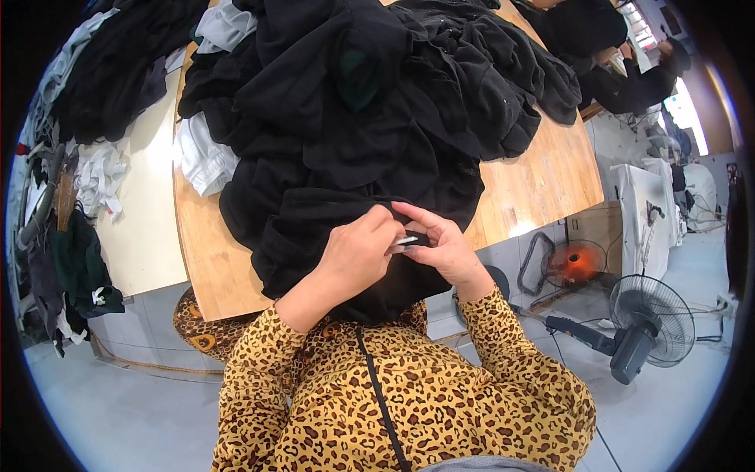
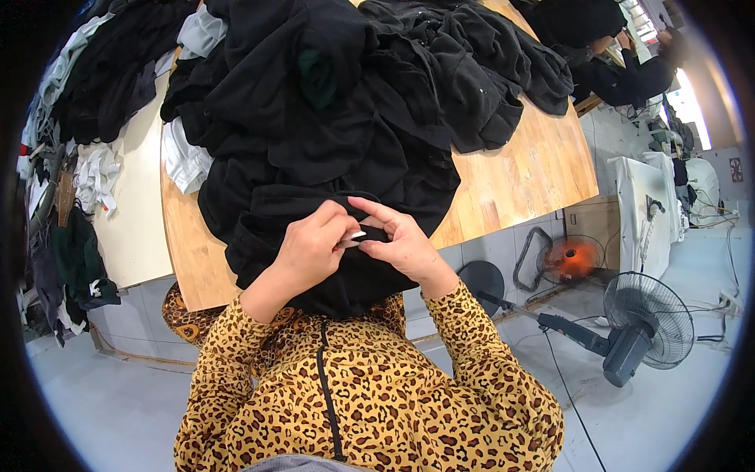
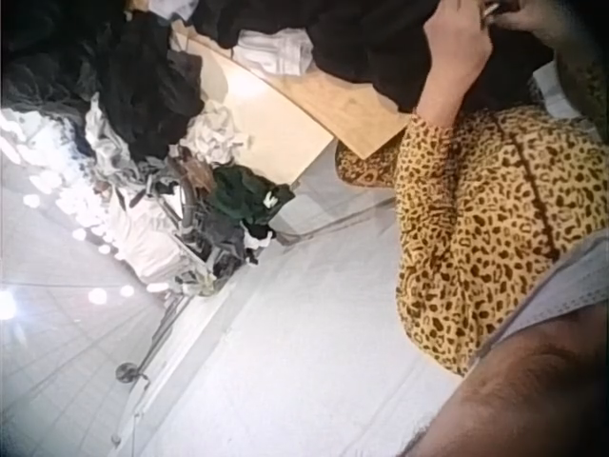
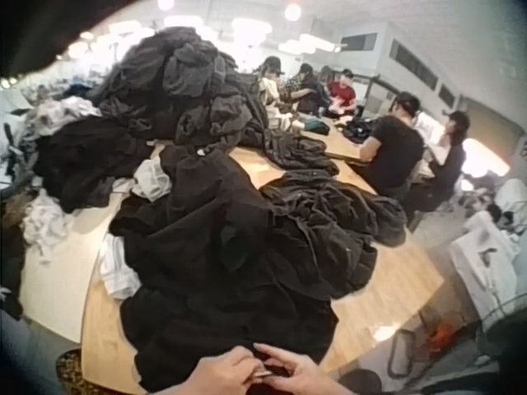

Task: Trimming loose threads from black garments using thread snips.

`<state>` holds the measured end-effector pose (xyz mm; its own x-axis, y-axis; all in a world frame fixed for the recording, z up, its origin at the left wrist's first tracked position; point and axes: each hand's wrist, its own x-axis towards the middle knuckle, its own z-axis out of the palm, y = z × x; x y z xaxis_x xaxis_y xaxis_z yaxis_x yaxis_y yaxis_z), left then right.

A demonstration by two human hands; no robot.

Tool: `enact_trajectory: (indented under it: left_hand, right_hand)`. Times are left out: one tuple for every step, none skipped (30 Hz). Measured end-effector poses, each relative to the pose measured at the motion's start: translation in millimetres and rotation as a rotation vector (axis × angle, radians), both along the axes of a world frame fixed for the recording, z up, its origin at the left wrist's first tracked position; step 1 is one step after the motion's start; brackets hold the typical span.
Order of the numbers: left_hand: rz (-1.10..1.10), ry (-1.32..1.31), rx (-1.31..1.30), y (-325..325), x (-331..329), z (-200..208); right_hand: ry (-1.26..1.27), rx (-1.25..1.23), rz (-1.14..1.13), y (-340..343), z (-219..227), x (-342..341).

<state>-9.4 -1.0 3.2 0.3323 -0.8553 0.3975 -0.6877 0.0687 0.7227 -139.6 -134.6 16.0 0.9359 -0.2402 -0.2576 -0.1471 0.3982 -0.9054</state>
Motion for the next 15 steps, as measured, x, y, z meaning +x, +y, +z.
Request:
enact_trajectory:
  left_hand:
    - [0.067,0.081,-0.028,-3,2,-4]
    - [0.134,0.162,-0.055,-7,4,-6]
    - [0.231,0.339,-0.067,-8,11,-7]
    - [0.297,0.613,-0.079,-6,16,-12]
    - [0.341,0.939,0.043,2,26,-15]
    - [0.235,0.977,0.161,12,42,-10]
    - [0.136,0.799,0.079,11,37,-7]
    - [0.037,0.621,-0.003,12,32,-2]
    - [-0.047,0.542,0.142,16,31,12]
    - [-0.08,0.505,0.199,16,24,22]
    - [-0.13,0.49,0.247,16,20,20]
    - [-0.138,0.498,0.302,17,19,15]
    - [-0.146,0.505,0.356,17,18,10]
    - [-0.12,0.551,0.377,18,17,7]
    - [-0.123,0.551,0.378,18,18,2]
  right_hand:
    - [0.0,0.001,0.0,-1,0,-2]
    - [0.012,-0.02,-0.012,-2,-1,-4]
    - [0.025,-0.041,-0.03,-5,0,-7]
    - [0.026,-0.039,-0.038,-6,1,-8]
    - [0.029,-0.048,-0.055,-8,3,-9]
    - [0.032,-0.058,-0.071,-10,4,-9]
    - [0.019,-0.071,-0.049,-11,0,-11]
    - [0.021,-0.069,-0.055,-12,0,-13]
    - [0.02,-0.071,-0.045,-12,0,-12]
    - [0.019,-0.072,-0.035,-12,1,-11]
    - [0.017,-0.07,-0.033,-12,3,-11]
    - [0.019,-0.038,-0.059,-12,6,-10]
    - [0.022,-0.006,-0.086,-12,8,-9]
    - [0.021,-0.007,-0.087,-13,4,-9]
    - [0.004,-0.146,-0.085,-13,-3,-9]
